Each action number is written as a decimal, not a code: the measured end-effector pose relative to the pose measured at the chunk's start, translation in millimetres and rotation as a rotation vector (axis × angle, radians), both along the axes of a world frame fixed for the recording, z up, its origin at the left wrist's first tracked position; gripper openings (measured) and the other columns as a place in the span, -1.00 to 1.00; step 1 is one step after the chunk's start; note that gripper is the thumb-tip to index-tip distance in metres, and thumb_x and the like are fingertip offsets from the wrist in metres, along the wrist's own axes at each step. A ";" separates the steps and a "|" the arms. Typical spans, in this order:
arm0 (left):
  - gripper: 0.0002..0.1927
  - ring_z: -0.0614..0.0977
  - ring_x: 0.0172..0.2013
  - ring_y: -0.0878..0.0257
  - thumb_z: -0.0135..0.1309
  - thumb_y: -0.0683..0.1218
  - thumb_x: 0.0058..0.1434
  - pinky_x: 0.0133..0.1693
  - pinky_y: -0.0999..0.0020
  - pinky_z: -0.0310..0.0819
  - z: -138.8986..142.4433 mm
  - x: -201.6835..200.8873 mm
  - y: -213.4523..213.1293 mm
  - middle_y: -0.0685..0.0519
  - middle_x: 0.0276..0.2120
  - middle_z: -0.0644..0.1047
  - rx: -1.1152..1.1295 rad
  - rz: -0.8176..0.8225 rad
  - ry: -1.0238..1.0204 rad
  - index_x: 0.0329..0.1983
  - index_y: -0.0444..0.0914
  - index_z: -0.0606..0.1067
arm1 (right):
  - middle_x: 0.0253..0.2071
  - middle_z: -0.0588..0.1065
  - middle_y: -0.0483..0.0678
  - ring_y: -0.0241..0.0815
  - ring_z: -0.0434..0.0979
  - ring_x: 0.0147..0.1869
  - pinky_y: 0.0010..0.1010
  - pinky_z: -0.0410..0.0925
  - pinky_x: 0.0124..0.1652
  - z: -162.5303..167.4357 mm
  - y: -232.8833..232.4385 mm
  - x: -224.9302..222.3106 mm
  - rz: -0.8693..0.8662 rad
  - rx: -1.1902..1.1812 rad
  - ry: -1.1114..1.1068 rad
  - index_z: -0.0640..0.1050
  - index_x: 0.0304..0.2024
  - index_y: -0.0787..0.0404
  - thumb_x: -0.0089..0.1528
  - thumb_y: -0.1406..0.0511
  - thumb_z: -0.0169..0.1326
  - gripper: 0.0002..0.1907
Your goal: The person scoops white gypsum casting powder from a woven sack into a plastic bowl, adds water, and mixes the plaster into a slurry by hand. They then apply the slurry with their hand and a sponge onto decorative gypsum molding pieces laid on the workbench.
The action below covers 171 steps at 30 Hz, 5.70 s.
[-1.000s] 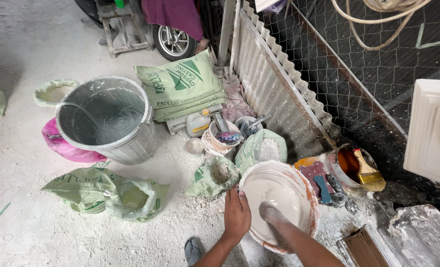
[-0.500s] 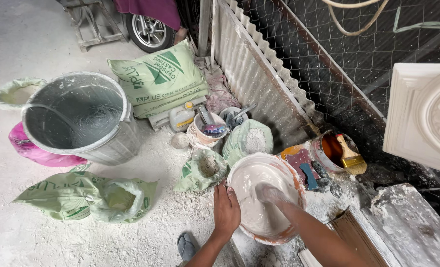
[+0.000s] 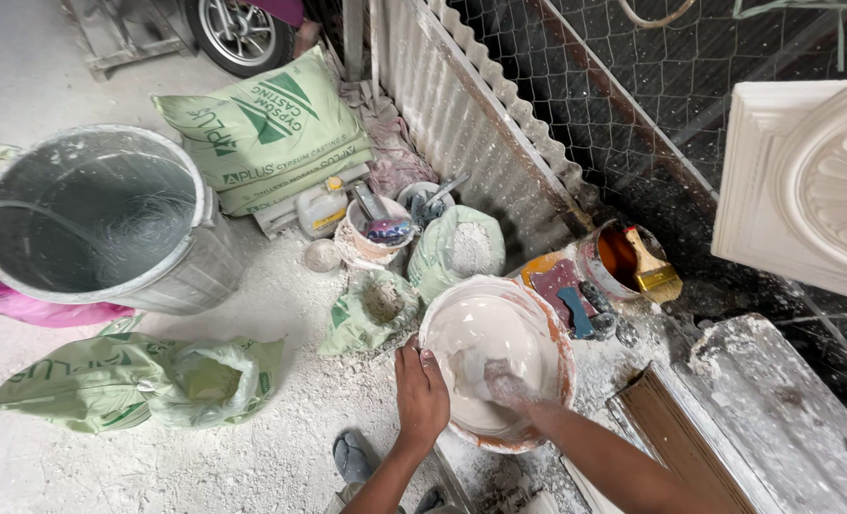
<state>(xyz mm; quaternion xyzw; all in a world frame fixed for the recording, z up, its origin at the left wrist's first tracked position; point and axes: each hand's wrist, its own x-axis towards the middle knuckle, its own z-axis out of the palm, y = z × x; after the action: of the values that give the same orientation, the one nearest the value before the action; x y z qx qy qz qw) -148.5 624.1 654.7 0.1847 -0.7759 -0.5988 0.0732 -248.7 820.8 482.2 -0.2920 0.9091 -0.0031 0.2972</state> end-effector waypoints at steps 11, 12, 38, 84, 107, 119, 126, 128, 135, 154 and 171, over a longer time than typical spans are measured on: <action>-0.53 0.45 0.03 -0.27 -0.35 -0.02 0.46 0.08 -0.10 0.29 5.9 1.6 -0.2 -0.35 0.04 0.37 -0.002 -0.007 0.052 0.29 -0.41 0.25 | -0.07 0.54 0.27 0.22 0.58 0.02 0.01 0.40 0.02 2.3 47.1 8.2 -0.187 0.044 -0.030 0.48 0.09 0.30 0.31 0.26 -0.08 -0.64; -0.53 0.45 0.03 -0.27 -0.35 -0.01 0.47 0.08 -0.10 0.29 6.2 1.6 0.1 -0.35 0.03 0.37 0.000 -0.011 0.047 0.29 -0.41 0.24 | -0.07 0.54 0.27 0.22 0.58 0.02 0.01 0.40 0.02 -4.0 46.3 16.8 -0.196 0.071 -0.032 0.48 0.09 0.31 0.31 0.26 -0.08 -0.64; -0.47 0.41 0.09 -0.35 -0.27 0.01 0.44 0.11 -0.15 0.25 3.1 5.3 -1.5 -0.39 0.10 0.34 -0.077 -0.099 0.051 0.32 -0.46 0.21 | -0.10 0.55 0.33 0.27 0.60 -0.03 0.06 0.42 -0.04 -47.6 -22.8 17.0 -0.152 0.159 0.086 0.46 0.15 0.33 0.33 0.27 -0.10 -0.61; -0.48 0.45 0.04 -0.32 -0.31 0.02 0.47 0.08 -0.17 0.29 1.5 5.4 -1.3 -0.35 0.06 0.36 -0.080 -0.103 0.088 0.30 -0.47 0.23 | -0.16 0.48 0.29 0.25 0.53 -0.15 0.00 0.38 -0.16 -38.8 23.3 50.0 -0.357 0.123 0.034 0.48 -0.04 0.43 0.28 0.19 -0.01 -0.61; -0.47 0.43 0.05 -0.36 -0.32 0.04 0.47 0.09 -0.18 0.26 1.3 7.1 -2.5 -0.39 0.07 0.34 -0.064 -0.138 0.079 0.30 -0.47 0.22 | -0.30 0.52 0.32 0.17 0.52 -0.26 -0.13 0.41 -0.23 -52.2 20.0 48.6 0.200 0.196 0.084 0.52 -0.11 0.62 0.26 0.36 0.05 -0.67; -0.49 0.41 0.05 -0.36 -0.29 0.00 0.46 0.09 -0.17 0.25 -0.1 6.8 -2.2 -0.40 0.08 0.34 -0.075 -0.133 0.097 0.30 -0.47 0.22 | -0.29 0.52 0.31 0.17 0.53 -0.24 -0.13 0.41 -0.19 -45.8 32.5 -8.6 -0.164 0.138 0.209 0.50 -0.07 0.57 0.27 0.36 0.04 -0.69; -0.50 0.41 0.05 -0.37 -0.29 -0.01 0.47 0.08 -0.17 0.26 -1.2 7.7 -2.2 -0.41 0.08 0.33 -0.080 -0.134 0.107 0.29 -0.48 0.22 | -0.29 0.53 0.29 0.17 0.54 -0.23 -0.13 0.41 -0.17 -67.4 -1.7 29.8 0.126 0.217 0.116 0.50 -0.05 0.54 0.28 0.36 0.03 -0.69; -0.50 0.41 0.04 -0.36 -0.29 -0.01 0.46 0.08 -0.17 0.26 -2.1 7.1 -2.4 -0.40 0.07 0.34 -0.081 -0.131 0.124 0.29 -0.49 0.23 | -0.29 0.53 0.29 0.17 0.54 -0.23 -0.13 0.41 -0.16 -63.3 1.2 43.4 0.143 0.179 0.043 0.50 -0.04 0.53 0.28 0.36 0.03 -0.70; -0.48 0.45 0.03 -0.32 -0.31 0.00 0.47 0.06 -0.16 0.29 -4.6 6.2 -3.1 -0.40 0.06 0.35 -0.084 -0.153 0.103 0.28 -0.51 0.23 | -0.29 0.54 0.28 0.17 0.55 -0.22 -0.13 0.41 -0.14 -9.6 11.2 33.6 0.046 0.018 0.075 0.49 -0.02 0.51 0.29 0.36 0.02 -0.70; -0.48 0.43 0.04 -0.33 -0.32 0.01 0.47 0.08 -0.16 0.27 1.4 6.9 -2.3 -0.38 0.07 0.34 -0.062 -0.144 0.075 0.30 -0.48 0.21 | -0.28 0.55 0.25 0.18 0.57 -0.19 -0.13 0.41 -0.08 -51.1 33.1 51.7 0.062 0.291 0.131 0.47 0.04 0.43 0.32 0.36 0.00 -0.71; -0.50 0.39 0.08 -0.41 -0.32 -0.01 0.48 0.11 -0.22 0.23 -4.4 7.8 0.7 -0.47 0.09 0.33 -0.086 -0.130 0.117 0.28 -0.50 0.23 | -0.27 0.57 0.22 0.18 0.59 -0.16 -0.12 0.41 -0.02 -59.1 30.3 53.7 0.098 0.161 0.046 0.45 0.10 0.36 0.34 0.37 -0.03 -0.71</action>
<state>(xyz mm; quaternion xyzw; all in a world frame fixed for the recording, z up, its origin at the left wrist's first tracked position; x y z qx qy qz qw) -140.7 624.8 650.4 0.0952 -0.8057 -0.5781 0.0873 -195.1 851.2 423.1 -0.3114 0.8975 0.0910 0.2987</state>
